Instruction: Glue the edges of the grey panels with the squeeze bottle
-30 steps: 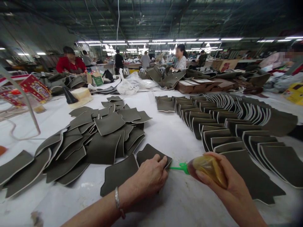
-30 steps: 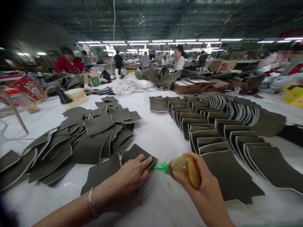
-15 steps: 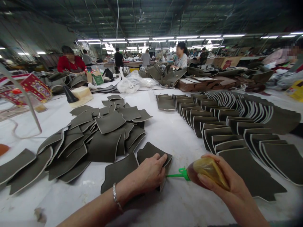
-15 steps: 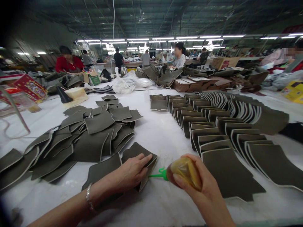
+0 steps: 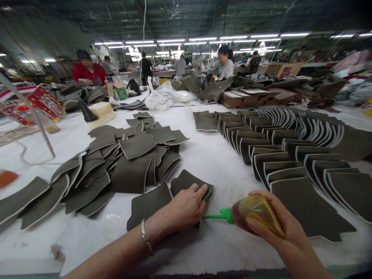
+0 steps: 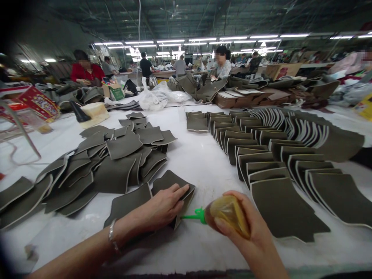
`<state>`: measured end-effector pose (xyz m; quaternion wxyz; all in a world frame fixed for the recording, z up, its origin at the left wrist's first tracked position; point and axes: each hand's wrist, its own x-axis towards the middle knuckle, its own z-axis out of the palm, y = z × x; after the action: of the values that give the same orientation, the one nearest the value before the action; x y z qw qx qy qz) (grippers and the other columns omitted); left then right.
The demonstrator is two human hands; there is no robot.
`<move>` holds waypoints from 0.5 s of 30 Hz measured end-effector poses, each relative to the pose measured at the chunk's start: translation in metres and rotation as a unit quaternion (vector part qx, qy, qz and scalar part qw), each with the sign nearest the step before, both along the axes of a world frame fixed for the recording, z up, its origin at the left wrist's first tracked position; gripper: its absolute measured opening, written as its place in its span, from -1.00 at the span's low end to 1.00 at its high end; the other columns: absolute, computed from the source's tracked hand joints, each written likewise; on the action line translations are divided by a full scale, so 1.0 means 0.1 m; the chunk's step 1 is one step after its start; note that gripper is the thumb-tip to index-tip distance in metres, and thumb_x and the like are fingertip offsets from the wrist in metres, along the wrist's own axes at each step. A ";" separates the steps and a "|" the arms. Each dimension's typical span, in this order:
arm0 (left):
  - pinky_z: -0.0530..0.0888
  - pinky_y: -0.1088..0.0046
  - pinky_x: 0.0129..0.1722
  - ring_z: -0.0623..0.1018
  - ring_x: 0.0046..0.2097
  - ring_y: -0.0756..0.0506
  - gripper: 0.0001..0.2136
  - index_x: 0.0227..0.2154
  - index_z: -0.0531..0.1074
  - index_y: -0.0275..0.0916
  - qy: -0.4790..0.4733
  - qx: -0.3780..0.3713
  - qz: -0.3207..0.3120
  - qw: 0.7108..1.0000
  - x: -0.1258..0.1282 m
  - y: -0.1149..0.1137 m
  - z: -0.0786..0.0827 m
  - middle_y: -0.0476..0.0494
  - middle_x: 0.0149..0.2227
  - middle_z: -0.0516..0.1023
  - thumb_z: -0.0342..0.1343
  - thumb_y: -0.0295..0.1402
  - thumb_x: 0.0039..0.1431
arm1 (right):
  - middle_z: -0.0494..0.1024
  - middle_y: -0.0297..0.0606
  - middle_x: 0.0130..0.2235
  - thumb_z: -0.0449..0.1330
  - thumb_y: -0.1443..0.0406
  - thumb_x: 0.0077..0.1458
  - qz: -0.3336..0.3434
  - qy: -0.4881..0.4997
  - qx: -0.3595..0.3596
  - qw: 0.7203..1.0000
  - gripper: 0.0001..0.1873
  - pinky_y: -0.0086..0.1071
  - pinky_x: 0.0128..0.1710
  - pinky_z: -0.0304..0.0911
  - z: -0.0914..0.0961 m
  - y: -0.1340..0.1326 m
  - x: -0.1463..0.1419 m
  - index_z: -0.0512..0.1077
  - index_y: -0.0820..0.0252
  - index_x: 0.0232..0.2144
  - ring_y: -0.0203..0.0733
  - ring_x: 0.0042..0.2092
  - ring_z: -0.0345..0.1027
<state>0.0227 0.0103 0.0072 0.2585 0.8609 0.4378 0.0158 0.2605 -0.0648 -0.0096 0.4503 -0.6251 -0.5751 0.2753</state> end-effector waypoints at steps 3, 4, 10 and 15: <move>0.46 0.26 -0.09 0.55 -0.14 -0.20 -0.54 0.26 0.18 -0.30 -0.005 0.004 -0.002 1.000 0.00 -0.01 -0.01 -0.23 -0.07 0.43 -0.20 -0.37 0.33 | 0.48 -0.35 -0.15 0.25 -0.04 0.10 0.001 0.022 -0.020 1.000 -0.52 -0.33 -0.13 0.25 0.02 -0.05 -0.07 0.35 0.02 -0.02 -0.08 -0.15 0.38; 0.46 0.27 -0.09 0.54 -0.14 -0.19 -0.55 0.26 0.18 -0.29 -0.002 0.001 0.000 1.000 0.00 -0.01 -0.01 -0.22 -0.06 0.43 -0.20 -0.37 0.34 | 0.48 -0.35 -0.16 0.26 -0.04 0.10 -0.001 0.030 -0.024 0.999 -0.52 -0.34 -0.13 0.24 0.02 -0.07 -0.08 0.35 0.02 -0.02 -0.09 -0.17 0.38; 0.45 0.28 -0.06 0.53 -0.14 -0.17 -0.56 0.26 0.15 -0.27 0.011 -0.013 0.002 1.000 -0.01 -0.01 0.03 -0.21 -0.05 0.42 -0.20 -0.37 0.36 | 0.47 -0.32 -0.12 0.29 -0.07 0.08 0.006 0.089 -0.043 0.995 -0.46 -0.33 -0.09 0.21 -0.08 -0.11 -0.07 0.33 0.03 0.00 -0.07 -0.13 0.37; 0.45 0.27 -0.05 0.54 -0.13 -0.18 -0.56 0.26 0.17 -0.29 0.000 -0.009 -0.002 1.000 0.00 -0.01 0.01 -0.22 -0.04 0.42 -0.21 -0.36 0.36 | 0.46 -0.32 -0.12 0.31 -0.02 0.08 -0.003 0.083 -0.037 0.996 -0.48 -0.34 -0.09 0.22 -0.08 -0.12 -0.08 0.34 0.02 0.00 -0.09 -0.14 0.36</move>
<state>0.0224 0.0093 0.0083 0.2668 0.8591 0.4365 0.0116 0.2524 -0.0772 -0.0179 0.4739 -0.6177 -0.5234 0.3463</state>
